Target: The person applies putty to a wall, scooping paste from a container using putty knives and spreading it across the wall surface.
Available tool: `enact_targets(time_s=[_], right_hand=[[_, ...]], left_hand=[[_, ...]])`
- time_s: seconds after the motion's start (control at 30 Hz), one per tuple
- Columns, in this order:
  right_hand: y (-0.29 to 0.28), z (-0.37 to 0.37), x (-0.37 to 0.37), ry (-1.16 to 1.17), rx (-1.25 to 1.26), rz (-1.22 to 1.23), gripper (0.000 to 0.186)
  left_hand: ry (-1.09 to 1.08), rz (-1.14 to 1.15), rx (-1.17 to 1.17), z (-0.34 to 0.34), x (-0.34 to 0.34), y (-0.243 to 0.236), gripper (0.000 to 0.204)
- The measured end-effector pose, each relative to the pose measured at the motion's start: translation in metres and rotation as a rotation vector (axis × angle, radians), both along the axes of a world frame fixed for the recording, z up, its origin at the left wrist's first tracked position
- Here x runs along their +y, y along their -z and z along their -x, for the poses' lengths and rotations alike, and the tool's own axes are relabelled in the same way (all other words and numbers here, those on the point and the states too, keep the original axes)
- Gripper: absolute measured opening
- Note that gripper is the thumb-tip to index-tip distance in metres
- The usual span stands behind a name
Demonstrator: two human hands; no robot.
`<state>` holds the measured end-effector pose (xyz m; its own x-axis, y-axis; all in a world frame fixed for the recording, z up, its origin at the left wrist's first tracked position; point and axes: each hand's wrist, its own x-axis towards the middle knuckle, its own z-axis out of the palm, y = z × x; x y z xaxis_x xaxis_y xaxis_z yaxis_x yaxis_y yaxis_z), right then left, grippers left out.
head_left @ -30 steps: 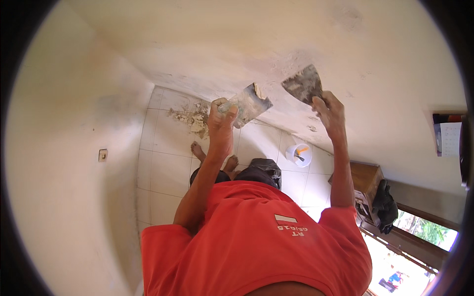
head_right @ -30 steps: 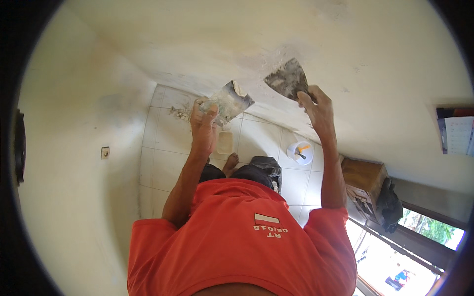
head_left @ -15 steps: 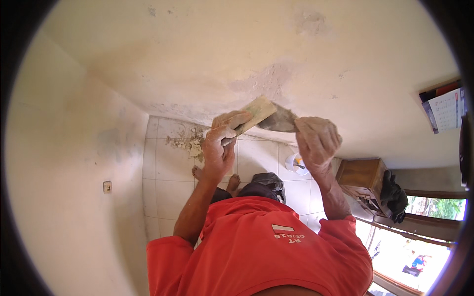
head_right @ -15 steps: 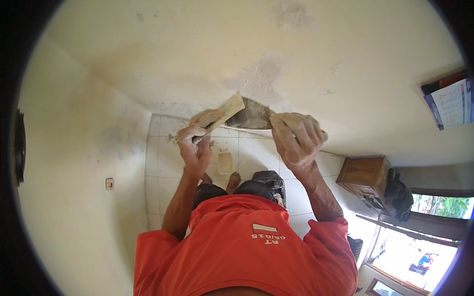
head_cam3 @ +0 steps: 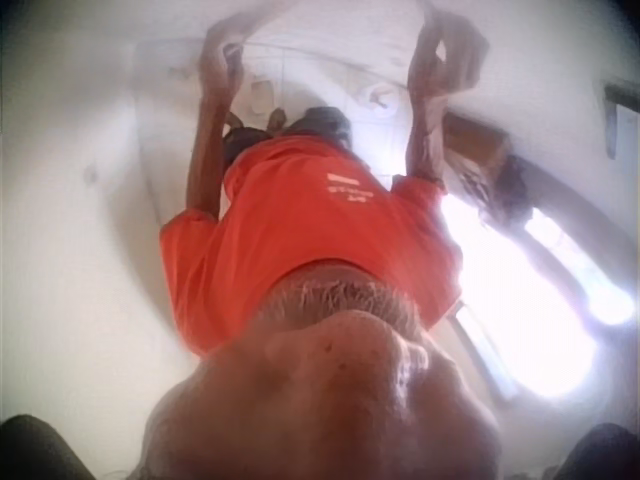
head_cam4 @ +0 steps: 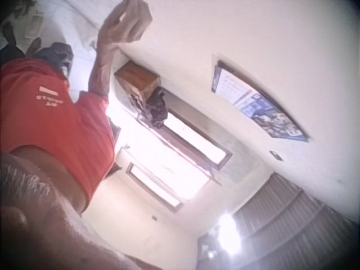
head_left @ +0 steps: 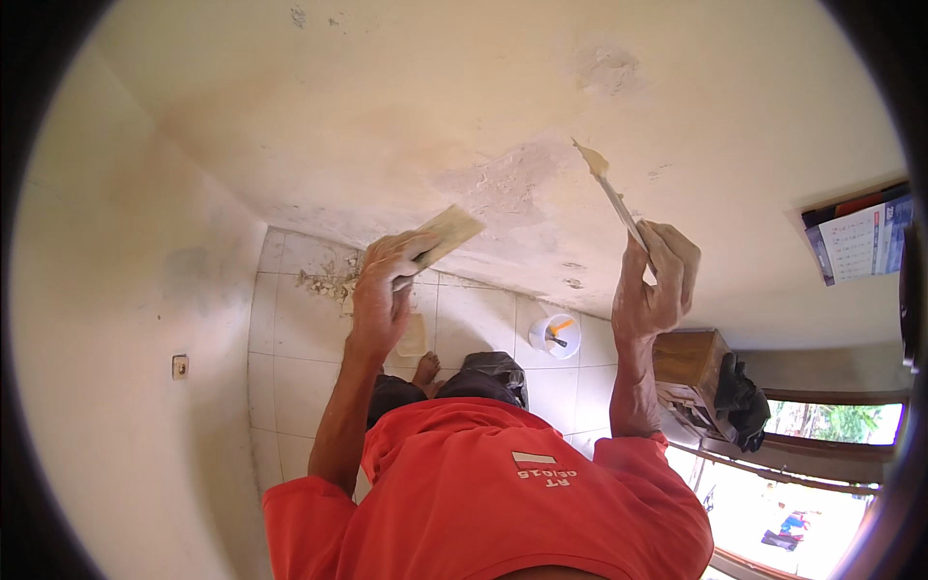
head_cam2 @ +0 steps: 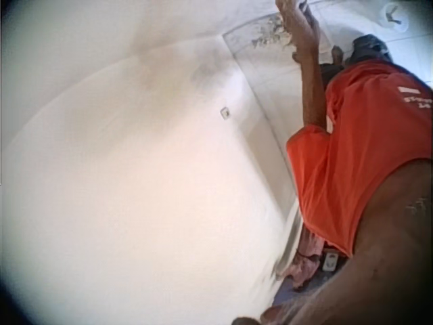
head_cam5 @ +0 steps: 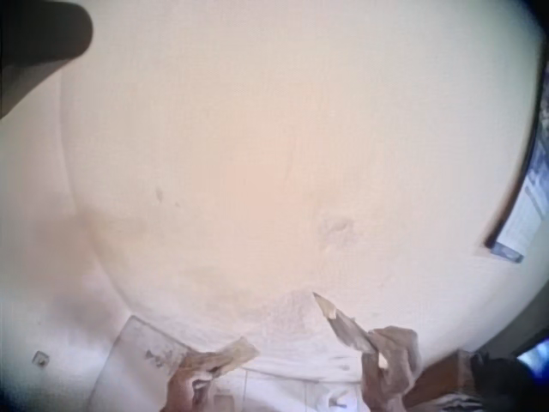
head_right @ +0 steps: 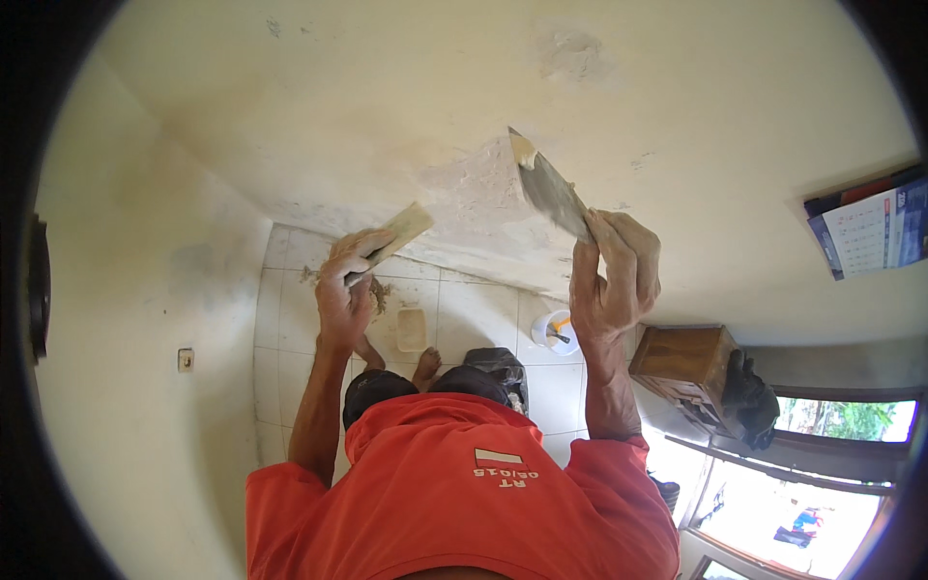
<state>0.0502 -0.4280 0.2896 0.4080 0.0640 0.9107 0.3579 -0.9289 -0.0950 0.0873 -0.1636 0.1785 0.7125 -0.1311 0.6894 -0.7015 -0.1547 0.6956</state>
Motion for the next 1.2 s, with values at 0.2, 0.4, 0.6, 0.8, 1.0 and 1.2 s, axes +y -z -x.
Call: enact_targets(time_s=[0.2,0.4,0.6,0.8,1.0,1.2], right_hand=[[0.056,-0.033,-0.024,0.107,0.292,0.155,0.013],[0.067,-0.053,-0.024,0.156,0.411,0.200,0.010],[0.005,-0.065,-0.019,0.087,0.379,-0.349,0.013],[-0.006,-0.105,-0.043,-0.092,0.374,-0.740,0.023],[0.006,-0.130,-0.038,-0.043,0.352,-0.863,0.030],[0.052,-0.102,-0.057,-0.017,0.389,-1.060,0.032]], left_hand=[[-0.219,0.081,0.546,0.040,0.036,0.104,0.010],[-0.382,0.027,0.852,0.088,0.061,0.178,0.017],[-0.396,0.086,0.885,0.116,0.064,0.182,0.015],[-0.341,0.125,0.905,0.097,0.054,0.165,0.012],[-0.344,0.135,0.847,0.080,0.061,0.164,0.014],[-0.391,0.084,0.763,0.080,0.076,0.159,0.019]])
